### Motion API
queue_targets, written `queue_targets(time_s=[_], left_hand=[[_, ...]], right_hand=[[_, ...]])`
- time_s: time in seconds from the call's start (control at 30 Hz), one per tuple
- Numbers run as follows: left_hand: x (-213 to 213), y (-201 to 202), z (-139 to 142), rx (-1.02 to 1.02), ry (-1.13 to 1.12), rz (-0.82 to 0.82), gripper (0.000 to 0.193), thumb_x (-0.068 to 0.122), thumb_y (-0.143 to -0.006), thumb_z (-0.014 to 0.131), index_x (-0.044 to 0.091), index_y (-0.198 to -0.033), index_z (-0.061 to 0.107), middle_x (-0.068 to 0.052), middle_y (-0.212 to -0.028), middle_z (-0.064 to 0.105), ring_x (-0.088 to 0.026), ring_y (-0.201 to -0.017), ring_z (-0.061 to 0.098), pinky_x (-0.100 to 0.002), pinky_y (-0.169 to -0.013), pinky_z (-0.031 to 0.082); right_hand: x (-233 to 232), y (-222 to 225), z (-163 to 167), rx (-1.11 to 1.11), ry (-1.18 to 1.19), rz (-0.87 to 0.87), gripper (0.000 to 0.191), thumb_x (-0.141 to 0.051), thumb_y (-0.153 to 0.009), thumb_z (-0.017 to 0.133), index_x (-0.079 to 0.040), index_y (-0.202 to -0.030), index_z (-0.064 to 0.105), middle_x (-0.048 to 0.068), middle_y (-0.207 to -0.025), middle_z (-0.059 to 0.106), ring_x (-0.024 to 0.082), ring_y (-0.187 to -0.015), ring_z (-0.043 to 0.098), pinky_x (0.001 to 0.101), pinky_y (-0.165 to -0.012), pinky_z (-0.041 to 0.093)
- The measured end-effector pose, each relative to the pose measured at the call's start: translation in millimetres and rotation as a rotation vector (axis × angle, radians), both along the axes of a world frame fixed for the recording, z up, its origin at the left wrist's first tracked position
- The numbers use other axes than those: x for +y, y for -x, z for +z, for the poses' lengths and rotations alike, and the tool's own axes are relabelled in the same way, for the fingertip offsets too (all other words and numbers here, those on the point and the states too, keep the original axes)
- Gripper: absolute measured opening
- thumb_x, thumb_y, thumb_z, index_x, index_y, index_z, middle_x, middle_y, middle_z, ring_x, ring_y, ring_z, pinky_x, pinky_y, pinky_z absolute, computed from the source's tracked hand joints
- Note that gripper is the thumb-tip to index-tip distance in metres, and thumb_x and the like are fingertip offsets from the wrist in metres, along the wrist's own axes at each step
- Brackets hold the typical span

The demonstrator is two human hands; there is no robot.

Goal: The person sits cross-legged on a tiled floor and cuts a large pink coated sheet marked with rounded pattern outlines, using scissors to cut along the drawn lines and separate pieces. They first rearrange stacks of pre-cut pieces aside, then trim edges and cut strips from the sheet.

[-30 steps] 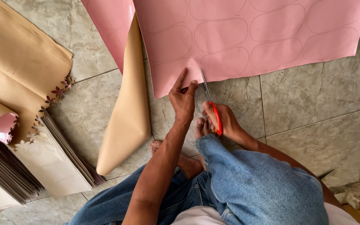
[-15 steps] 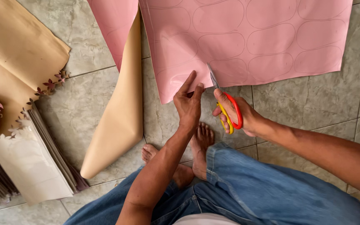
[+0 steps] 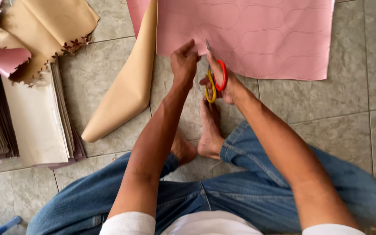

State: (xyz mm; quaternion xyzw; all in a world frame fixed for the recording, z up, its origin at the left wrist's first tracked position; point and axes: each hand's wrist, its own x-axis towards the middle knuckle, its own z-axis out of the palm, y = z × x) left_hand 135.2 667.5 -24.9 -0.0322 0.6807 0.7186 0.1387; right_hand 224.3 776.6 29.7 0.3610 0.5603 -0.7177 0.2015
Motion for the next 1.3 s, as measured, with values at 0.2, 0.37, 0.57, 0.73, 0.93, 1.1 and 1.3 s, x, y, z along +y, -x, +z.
queue_targets(time_s=[0.2, 0.37, 0.57, 0.73, 0.93, 1.1, 1.3], left_hand=[[-4.7, -10.0, 55.7, 0.062, -0.063, 0.015, 0.045, 0.002, -0.088, 0.066, -0.007, -0.132, 0.065, -0.021, -0.115, 0.074, -0.021, -0.087, 0.073, -0.032, -0.078, 0.064], [-8.6, -31.5, 80.8, 0.076, -0.114, -0.014, 0.043, 0.009, -0.091, 0.071, -0.008, -0.130, 0.065, -0.021, -0.115, 0.075, -0.021, -0.090, 0.075, -0.031, -0.081, 0.064], [-23.0, -72.6, 50.2, 0.118, -0.116, -0.008, 0.043, 0.007, -0.088, 0.065, -0.007, -0.129, 0.068, -0.021, -0.110, 0.076, -0.024, -0.090, 0.077, -0.032, -0.079, 0.063], [-41.0, -108.2, 12.0, -0.052, 0.037, 0.017, 0.041, 0.015, -0.091, 0.073, -0.005, -0.127, 0.068, -0.017, -0.103, 0.077, -0.021, -0.088, 0.077, -0.030, -0.078, 0.060], [-53.3, -130.7, -18.2, -0.090, -0.033, 0.016, 0.044, 0.008, -0.087, 0.072, -0.002, -0.129, 0.066, -0.012, -0.106, 0.074, -0.019, -0.084, 0.074, -0.029, -0.075, 0.059], [-63.4, -140.5, -19.5, -0.145, -0.018, -0.028, 0.045, 0.008, -0.088, 0.073, -0.002, -0.131, 0.066, -0.013, -0.103, 0.075, -0.018, -0.083, 0.074, -0.028, -0.075, 0.059], [-68.7, -143.4, -9.1, -0.124, 0.067, -0.017, 0.046, 0.008, -0.089, 0.073, -0.003, -0.133, 0.066, -0.014, -0.105, 0.076, -0.015, -0.082, 0.074, -0.028, -0.074, 0.059]], right_hand=[[-4.2, -16.5, 38.5, 0.069, -0.027, -0.056, 0.094, -0.085, -0.076, 0.056, -0.004, -0.124, 0.051, 0.007, -0.078, 0.061, 0.013, -0.055, 0.054, 0.0330, -0.050, 0.053], [-15.6, -41.0, 61.6, 0.091, -0.118, -0.051, 0.101, -0.090, -0.072, 0.051, 0.008, -0.093, 0.065, 0.004, -0.062, 0.052, 0.016, -0.048, 0.058, 0.0327, -0.047, 0.055], [-38.9, -77.7, 37.6, 0.077, -0.141, -0.076, 0.097, -0.088, -0.073, 0.056, 0.008, -0.091, 0.063, 0.006, -0.061, 0.053, 0.019, -0.045, 0.055, 0.0367, -0.041, 0.051], [-63.7, -109.6, 2.1, 0.027, -0.128, -0.109, 0.098, -0.086, -0.076, 0.055, 0.011, -0.088, 0.069, 0.007, -0.060, 0.053, 0.019, -0.044, 0.056, 0.0348, -0.041, 0.049], [-70.8, -136.9, -10.6, -0.080, -0.088, -0.068, 0.092, -0.081, -0.082, 0.052, 0.010, -0.089, 0.069, 0.008, -0.061, 0.054, 0.020, -0.045, 0.055, 0.0357, -0.041, 0.049], [-61.0, -134.7, -17.3, -0.041, -0.100, -0.010, 0.089, -0.080, -0.085, 0.049, 0.006, -0.090, 0.068, 0.008, -0.061, 0.056, 0.019, -0.046, 0.057, 0.0339, -0.042, 0.050], [-66.0, -137.8, -28.4, -0.054, -0.025, -0.008, 0.086, -0.078, -0.088, 0.046, 0.005, -0.091, 0.066, 0.006, -0.062, 0.054, 0.018, -0.046, 0.056, 0.0320, -0.042, 0.048]])
